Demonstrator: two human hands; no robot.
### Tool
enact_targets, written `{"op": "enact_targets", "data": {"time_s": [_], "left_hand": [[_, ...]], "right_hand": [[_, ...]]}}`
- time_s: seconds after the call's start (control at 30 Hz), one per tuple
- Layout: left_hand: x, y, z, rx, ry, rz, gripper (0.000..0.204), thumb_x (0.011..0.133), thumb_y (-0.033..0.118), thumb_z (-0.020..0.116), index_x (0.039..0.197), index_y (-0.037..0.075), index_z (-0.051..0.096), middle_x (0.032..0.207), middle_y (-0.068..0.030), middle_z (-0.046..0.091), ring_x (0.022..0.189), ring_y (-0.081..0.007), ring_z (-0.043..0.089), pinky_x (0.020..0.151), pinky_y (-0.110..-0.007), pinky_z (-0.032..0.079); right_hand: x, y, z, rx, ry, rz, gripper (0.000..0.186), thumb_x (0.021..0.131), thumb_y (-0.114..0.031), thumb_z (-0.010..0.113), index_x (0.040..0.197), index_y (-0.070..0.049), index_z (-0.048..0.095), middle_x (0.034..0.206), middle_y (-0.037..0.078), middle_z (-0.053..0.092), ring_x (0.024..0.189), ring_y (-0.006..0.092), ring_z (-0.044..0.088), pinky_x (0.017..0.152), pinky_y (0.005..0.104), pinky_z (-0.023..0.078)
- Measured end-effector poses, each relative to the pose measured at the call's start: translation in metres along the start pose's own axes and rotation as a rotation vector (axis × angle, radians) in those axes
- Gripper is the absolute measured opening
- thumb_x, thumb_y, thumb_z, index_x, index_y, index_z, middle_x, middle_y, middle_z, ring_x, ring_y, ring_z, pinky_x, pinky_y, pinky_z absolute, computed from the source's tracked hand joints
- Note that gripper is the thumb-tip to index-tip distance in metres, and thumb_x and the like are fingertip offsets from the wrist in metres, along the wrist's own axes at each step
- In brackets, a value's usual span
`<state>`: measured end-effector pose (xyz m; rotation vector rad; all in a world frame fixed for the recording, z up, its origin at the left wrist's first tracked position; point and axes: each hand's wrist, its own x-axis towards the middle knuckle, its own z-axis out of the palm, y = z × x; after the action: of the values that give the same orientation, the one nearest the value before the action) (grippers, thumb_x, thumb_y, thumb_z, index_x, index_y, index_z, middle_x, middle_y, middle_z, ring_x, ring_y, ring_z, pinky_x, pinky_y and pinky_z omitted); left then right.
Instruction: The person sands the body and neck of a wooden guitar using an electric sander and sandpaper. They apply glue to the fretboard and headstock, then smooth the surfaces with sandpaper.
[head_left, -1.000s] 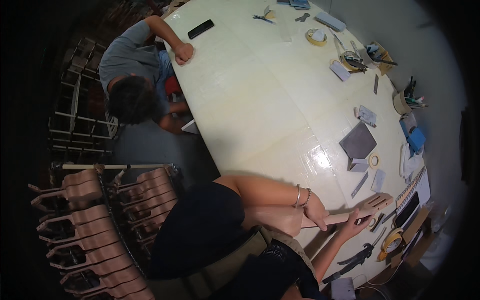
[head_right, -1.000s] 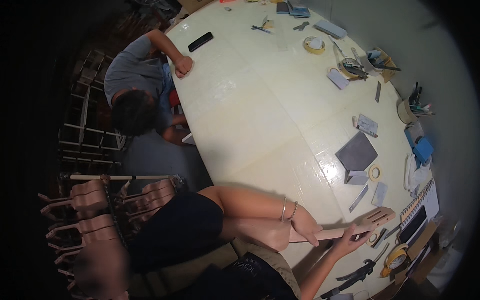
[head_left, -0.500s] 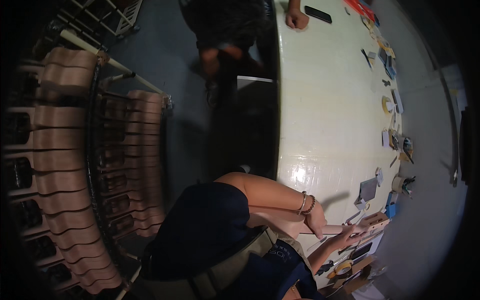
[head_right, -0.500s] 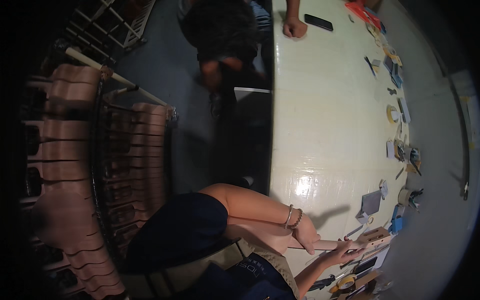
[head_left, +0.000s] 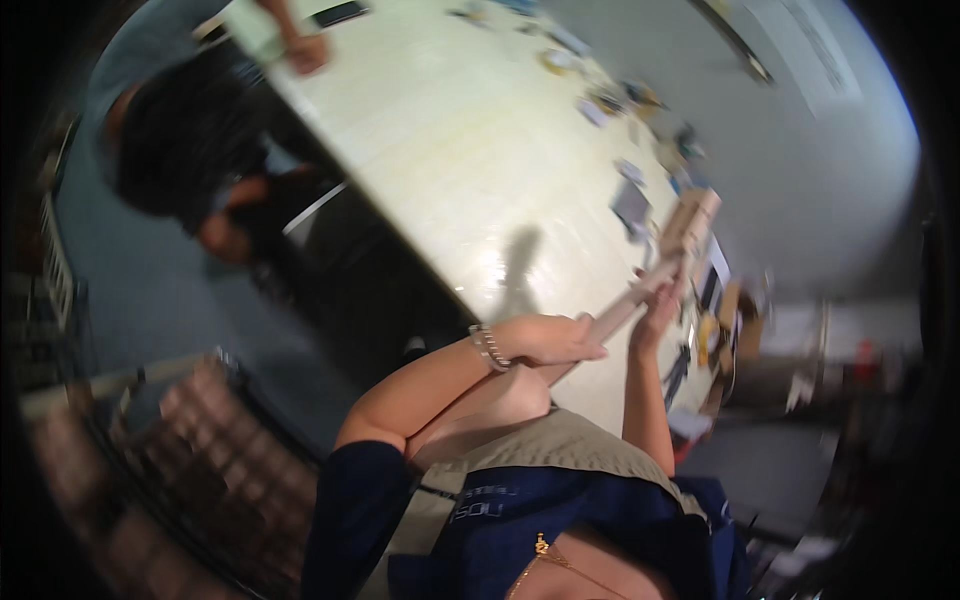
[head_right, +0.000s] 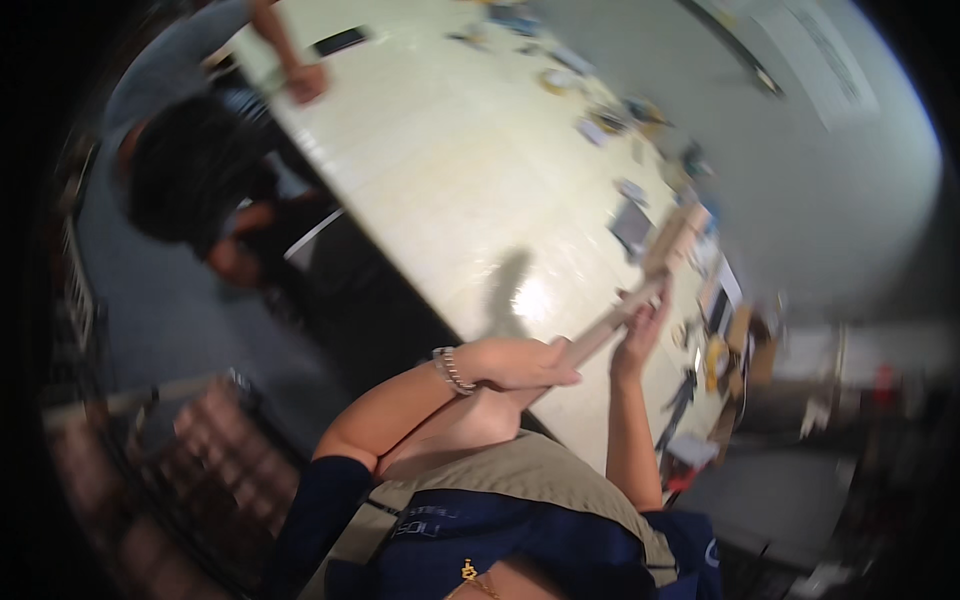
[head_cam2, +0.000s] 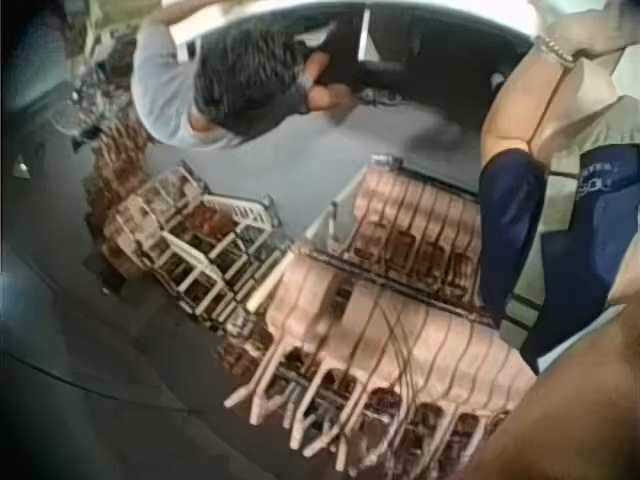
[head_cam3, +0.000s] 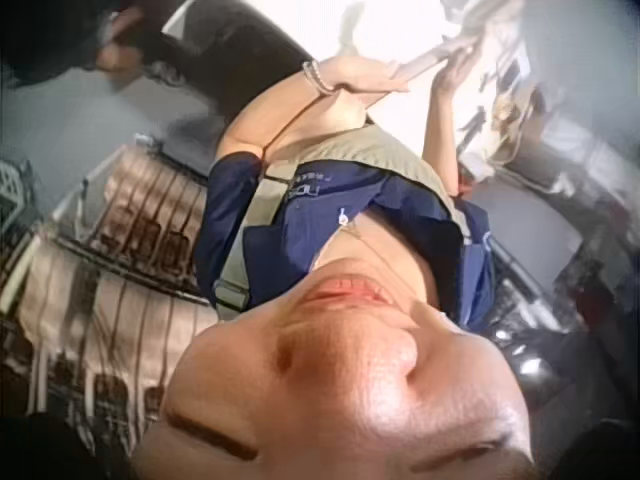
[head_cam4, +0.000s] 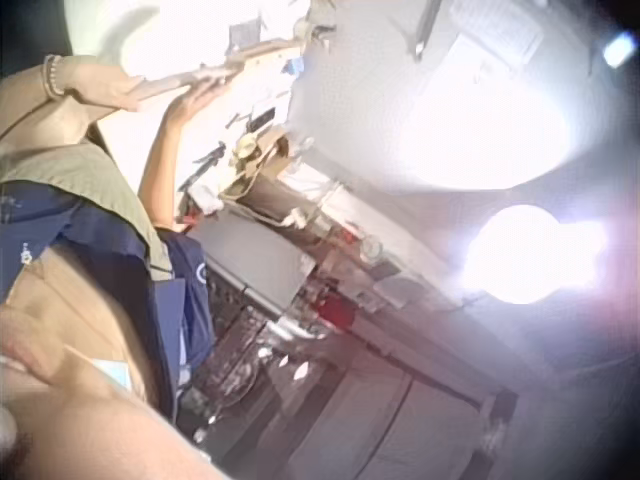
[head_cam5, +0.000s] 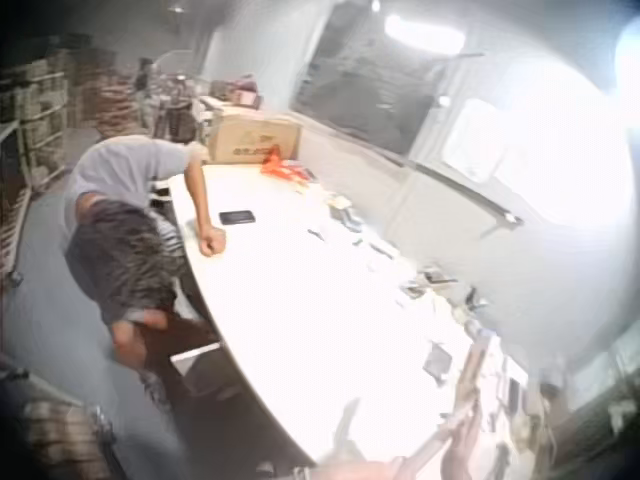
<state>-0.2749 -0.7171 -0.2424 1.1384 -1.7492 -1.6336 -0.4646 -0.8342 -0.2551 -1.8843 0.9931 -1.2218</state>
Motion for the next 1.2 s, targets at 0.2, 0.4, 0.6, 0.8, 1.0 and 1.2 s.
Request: {"op": "enact_targets", "data": {"time_s": [0.2,0.4,0.6,0.8,1.0,1.2], "left_hand": [[0.041,0.003,0.010,0.067,-0.234,0.036,0.067,0.095,0.053,0.038,0.120,-0.010,0.038,0.103,-0.0295,0.058,0.098,-0.0356,0.058,0.087,-0.038,0.043],[0.103,-0.004,0.027,0.064,-0.372,-0.002,0.064,0.096,0.051,0.038,0.125,-0.006,0.038,0.109,-0.0191,0.057,0.100,-0.0285,0.053,0.094,-0.034,0.039],[0.159,-0.011,0.027,-0.002,-0.538,-0.221,0.067,0.096,0.051,0.039,0.128,-0.008,0.037,0.111,-0.0163,0.054,0.102,-0.0230,0.050,0.095,-0.031,0.038],[0.196,-0.031,0.018,0.084,-0.546,-0.317,0.075,0.093,0.058,0.039,0.127,-0.009,0.038,0.114,-0.0213,0.056,0.104,-0.0279,0.052,0.094,-0.035,0.039],[0.228,-0.053,0.009,0.132,-0.599,-0.331,0.077,0.093,0.059,0.039,0.128,-0.009,0.037,0.115,-0.0231,0.055,0.106,-0.0282,0.052,0.095,-0.034,0.039],[0.255,-0.045,-0.005,0.005,-0.642,-0.289,0.077,0.092,0.060,0.040,0.130,-0.007,0.040,0.121,-0.0236,0.054,0.110,-0.0289,0.052,0.098,-0.036,0.037]], "right_hand": [[-0.046,-0.009,-0.030,-0.052,0.244,0.099,0.082,0.092,-0.064,0.031,0.146,-0.004,0.021,0.135,0.014,0.037,0.095,0.0180,0.055,0.078,0.0286,0.047],[-0.110,0.038,-0.098,-0.032,0.563,0.344,0.059,0.099,-0.044,0.033,0.143,-0.005,0.030,0.130,0.014,0.041,0.091,0.0159,0.056,0.074,0.0265,0.048],[-0.155,0.074,-0.129,-0.053,0.697,0.673,0.048,0.100,-0.035,0.033,0.138,-0.005,0.039,0.128,0.014,0.043,0.089,0.0141,0.055,0.073,0.0259,0.047],[-0.132,0.101,-0.122,0.022,0.664,0.744,0.042,0.100,-0.025,0.036,0.136,-0.004,0.042,0.125,0.013,0.047,0.088,0.0126,0.055,0.073,0.0260,0.047],[-0.092,0.121,-0.114,0.024,0.568,0.713,0.040,0.098,-0.021,0.042,0.135,-0.005,0.044,0.125,0.012,0.047,0.094,0.0144,0.053,0.077,0.0273,0.047],[-0.057,0.120,-0.079,-0.141,0.397,0.567,0.047,0.091,-0.017,0.055,0.136,-0.006,0.042,0.125,0.012,0.045,0.106,0.0217,0.047,0.089,0.0326,0.043]]}}
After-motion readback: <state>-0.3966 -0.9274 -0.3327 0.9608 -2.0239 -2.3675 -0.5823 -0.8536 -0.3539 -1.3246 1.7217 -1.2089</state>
